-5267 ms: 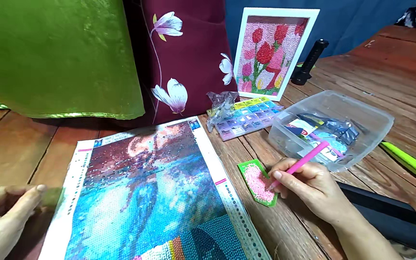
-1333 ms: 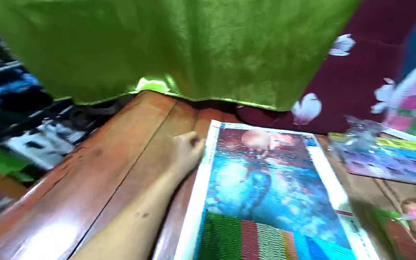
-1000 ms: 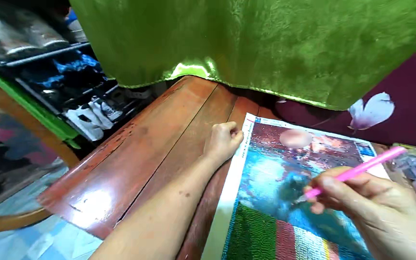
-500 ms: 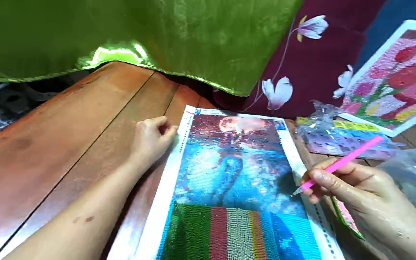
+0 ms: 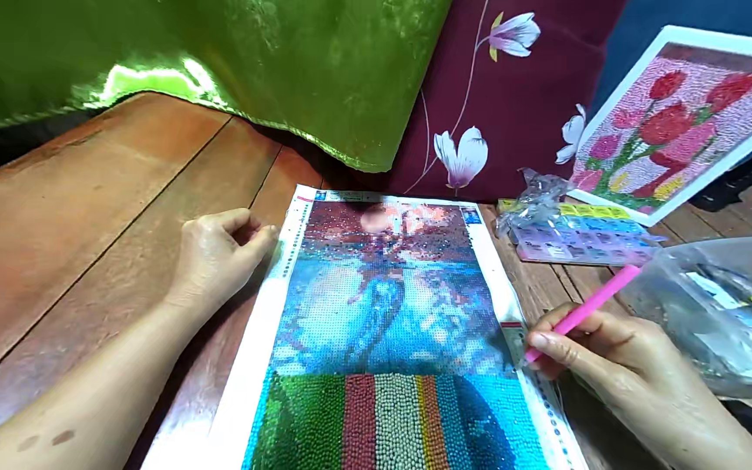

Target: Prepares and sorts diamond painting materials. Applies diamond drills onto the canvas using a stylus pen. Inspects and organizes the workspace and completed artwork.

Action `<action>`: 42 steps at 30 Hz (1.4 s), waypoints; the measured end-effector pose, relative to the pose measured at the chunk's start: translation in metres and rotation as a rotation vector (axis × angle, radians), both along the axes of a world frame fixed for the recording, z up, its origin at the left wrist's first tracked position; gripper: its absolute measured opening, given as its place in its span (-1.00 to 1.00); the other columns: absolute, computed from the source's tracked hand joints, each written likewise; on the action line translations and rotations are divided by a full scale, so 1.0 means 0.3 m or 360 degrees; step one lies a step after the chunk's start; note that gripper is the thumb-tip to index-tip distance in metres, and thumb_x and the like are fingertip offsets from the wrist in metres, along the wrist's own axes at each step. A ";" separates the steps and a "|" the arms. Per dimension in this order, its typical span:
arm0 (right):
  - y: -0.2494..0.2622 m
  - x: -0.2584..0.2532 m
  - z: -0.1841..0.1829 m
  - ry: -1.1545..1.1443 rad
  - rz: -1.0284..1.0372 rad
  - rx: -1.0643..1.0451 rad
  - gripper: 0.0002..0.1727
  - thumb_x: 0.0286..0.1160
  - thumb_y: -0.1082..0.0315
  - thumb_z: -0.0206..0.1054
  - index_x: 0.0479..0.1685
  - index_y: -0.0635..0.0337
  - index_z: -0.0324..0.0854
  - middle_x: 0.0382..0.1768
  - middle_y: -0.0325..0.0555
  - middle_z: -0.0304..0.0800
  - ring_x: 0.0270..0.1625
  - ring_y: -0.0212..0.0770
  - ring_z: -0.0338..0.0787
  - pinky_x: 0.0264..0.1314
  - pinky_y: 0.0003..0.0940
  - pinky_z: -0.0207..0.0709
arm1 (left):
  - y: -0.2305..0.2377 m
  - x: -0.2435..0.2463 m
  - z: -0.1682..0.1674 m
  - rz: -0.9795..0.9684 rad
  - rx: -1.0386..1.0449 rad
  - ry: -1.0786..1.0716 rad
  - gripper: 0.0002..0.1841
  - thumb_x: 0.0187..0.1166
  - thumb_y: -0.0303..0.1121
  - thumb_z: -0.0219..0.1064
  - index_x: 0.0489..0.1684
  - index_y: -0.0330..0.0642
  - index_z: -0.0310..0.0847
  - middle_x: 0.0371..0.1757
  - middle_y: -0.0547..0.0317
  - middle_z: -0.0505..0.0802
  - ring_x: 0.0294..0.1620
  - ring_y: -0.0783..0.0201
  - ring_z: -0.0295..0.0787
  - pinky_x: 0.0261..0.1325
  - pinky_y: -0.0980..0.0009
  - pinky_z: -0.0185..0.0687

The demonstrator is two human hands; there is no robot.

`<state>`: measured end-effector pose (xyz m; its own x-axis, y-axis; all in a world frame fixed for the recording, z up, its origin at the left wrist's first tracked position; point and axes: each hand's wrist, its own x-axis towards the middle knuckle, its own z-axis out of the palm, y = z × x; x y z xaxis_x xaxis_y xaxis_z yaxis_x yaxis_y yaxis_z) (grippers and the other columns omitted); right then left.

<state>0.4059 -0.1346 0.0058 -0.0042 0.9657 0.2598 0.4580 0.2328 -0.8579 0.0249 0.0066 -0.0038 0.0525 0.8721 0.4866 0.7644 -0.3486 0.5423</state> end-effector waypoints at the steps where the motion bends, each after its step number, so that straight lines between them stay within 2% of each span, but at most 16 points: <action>1: -0.006 0.000 -0.009 0.0032 0.0004 -0.0011 -0.89 0.48 0.20 0.38 -0.35 -0.05 0.71 -0.49 -0.44 0.82 -0.50 -0.51 0.81 -0.41 -0.61 0.74 | 0.000 0.001 0.000 0.0003 0.0010 0.0003 -0.77 0.57 -0.33 0.32 -0.41 -0.34 0.70 -0.53 0.10 0.72 -0.53 0.33 0.60 -0.35 0.22 0.52; 4: -0.020 0.003 -0.030 0.0047 -0.0026 -0.0034 -0.90 0.47 0.21 0.40 -0.35 -0.03 0.71 -0.50 -0.45 0.82 -0.49 -0.52 0.82 -0.42 -0.63 0.75 | -0.003 0.004 0.001 0.0003 -0.0005 -0.0014 -0.77 0.59 -0.34 0.32 -0.36 -0.37 0.70 -0.52 0.07 0.72 -0.52 0.30 0.59 -0.33 0.19 0.52; 22: -0.017 0.019 -0.053 -0.0116 -0.0040 0.0094 -0.86 0.48 0.12 0.38 -0.35 -0.09 0.73 -0.50 -0.49 0.81 -0.47 -0.55 0.81 -0.38 -0.67 0.74 | -0.001 0.001 -0.001 0.0005 0.0036 0.0009 -0.75 0.56 -0.29 0.30 -0.38 -0.33 0.69 -0.54 0.18 0.68 -0.56 0.48 0.51 -0.38 0.41 0.44; 27: -0.014 0.022 -0.059 -0.0165 -0.0049 0.0120 -0.84 0.49 0.09 0.37 -0.34 -0.11 0.73 -0.49 -0.50 0.82 -0.48 -0.55 0.80 -0.39 -0.66 0.73 | 0.001 -0.005 -0.003 -0.0002 0.0009 0.0006 -0.75 0.57 -0.30 0.30 -0.36 -0.34 0.68 -0.53 0.15 0.69 -0.55 0.45 0.53 -0.37 0.36 0.48; 32: -0.012 0.019 -0.053 -0.0154 -0.0055 0.0117 -0.86 0.49 0.13 0.37 -0.36 -0.11 0.71 -0.51 -0.50 0.81 -0.49 -0.56 0.80 -0.39 -0.67 0.73 | -0.002 -0.005 0.001 -0.0005 0.0006 0.0019 -0.75 0.58 -0.29 0.29 -0.38 -0.33 0.67 -0.54 0.19 0.66 -0.55 0.49 0.50 -0.38 0.41 0.45; 35: -0.015 0.021 -0.046 -0.0151 -0.0067 0.0143 -0.87 0.49 0.15 0.37 -0.36 -0.10 0.72 -0.51 -0.48 0.81 -0.49 -0.53 0.81 -0.41 -0.65 0.74 | -0.003 -0.007 0.001 -0.0019 0.0006 0.0016 -0.73 0.58 -0.29 0.30 -0.37 -0.39 0.67 -0.53 0.10 0.68 -0.54 0.38 0.55 -0.35 0.27 0.50; 42: -0.029 0.018 -0.052 -0.0137 -0.0045 0.0198 -0.87 0.50 0.13 0.37 -0.33 -0.10 0.73 -0.50 -0.49 0.81 -0.47 -0.54 0.81 -0.38 -0.66 0.74 | -0.005 -0.001 0.006 0.0003 -0.0033 0.0009 -0.75 0.60 -0.33 0.30 -0.36 -0.38 0.66 -0.52 0.10 0.68 -0.53 0.38 0.55 -0.34 0.28 0.49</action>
<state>0.4114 -0.1434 -0.0099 -0.0047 0.9261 0.3773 0.5368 0.3207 -0.7804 0.0245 0.0050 -0.0021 0.0535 0.8821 0.4681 0.7681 -0.3359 0.5452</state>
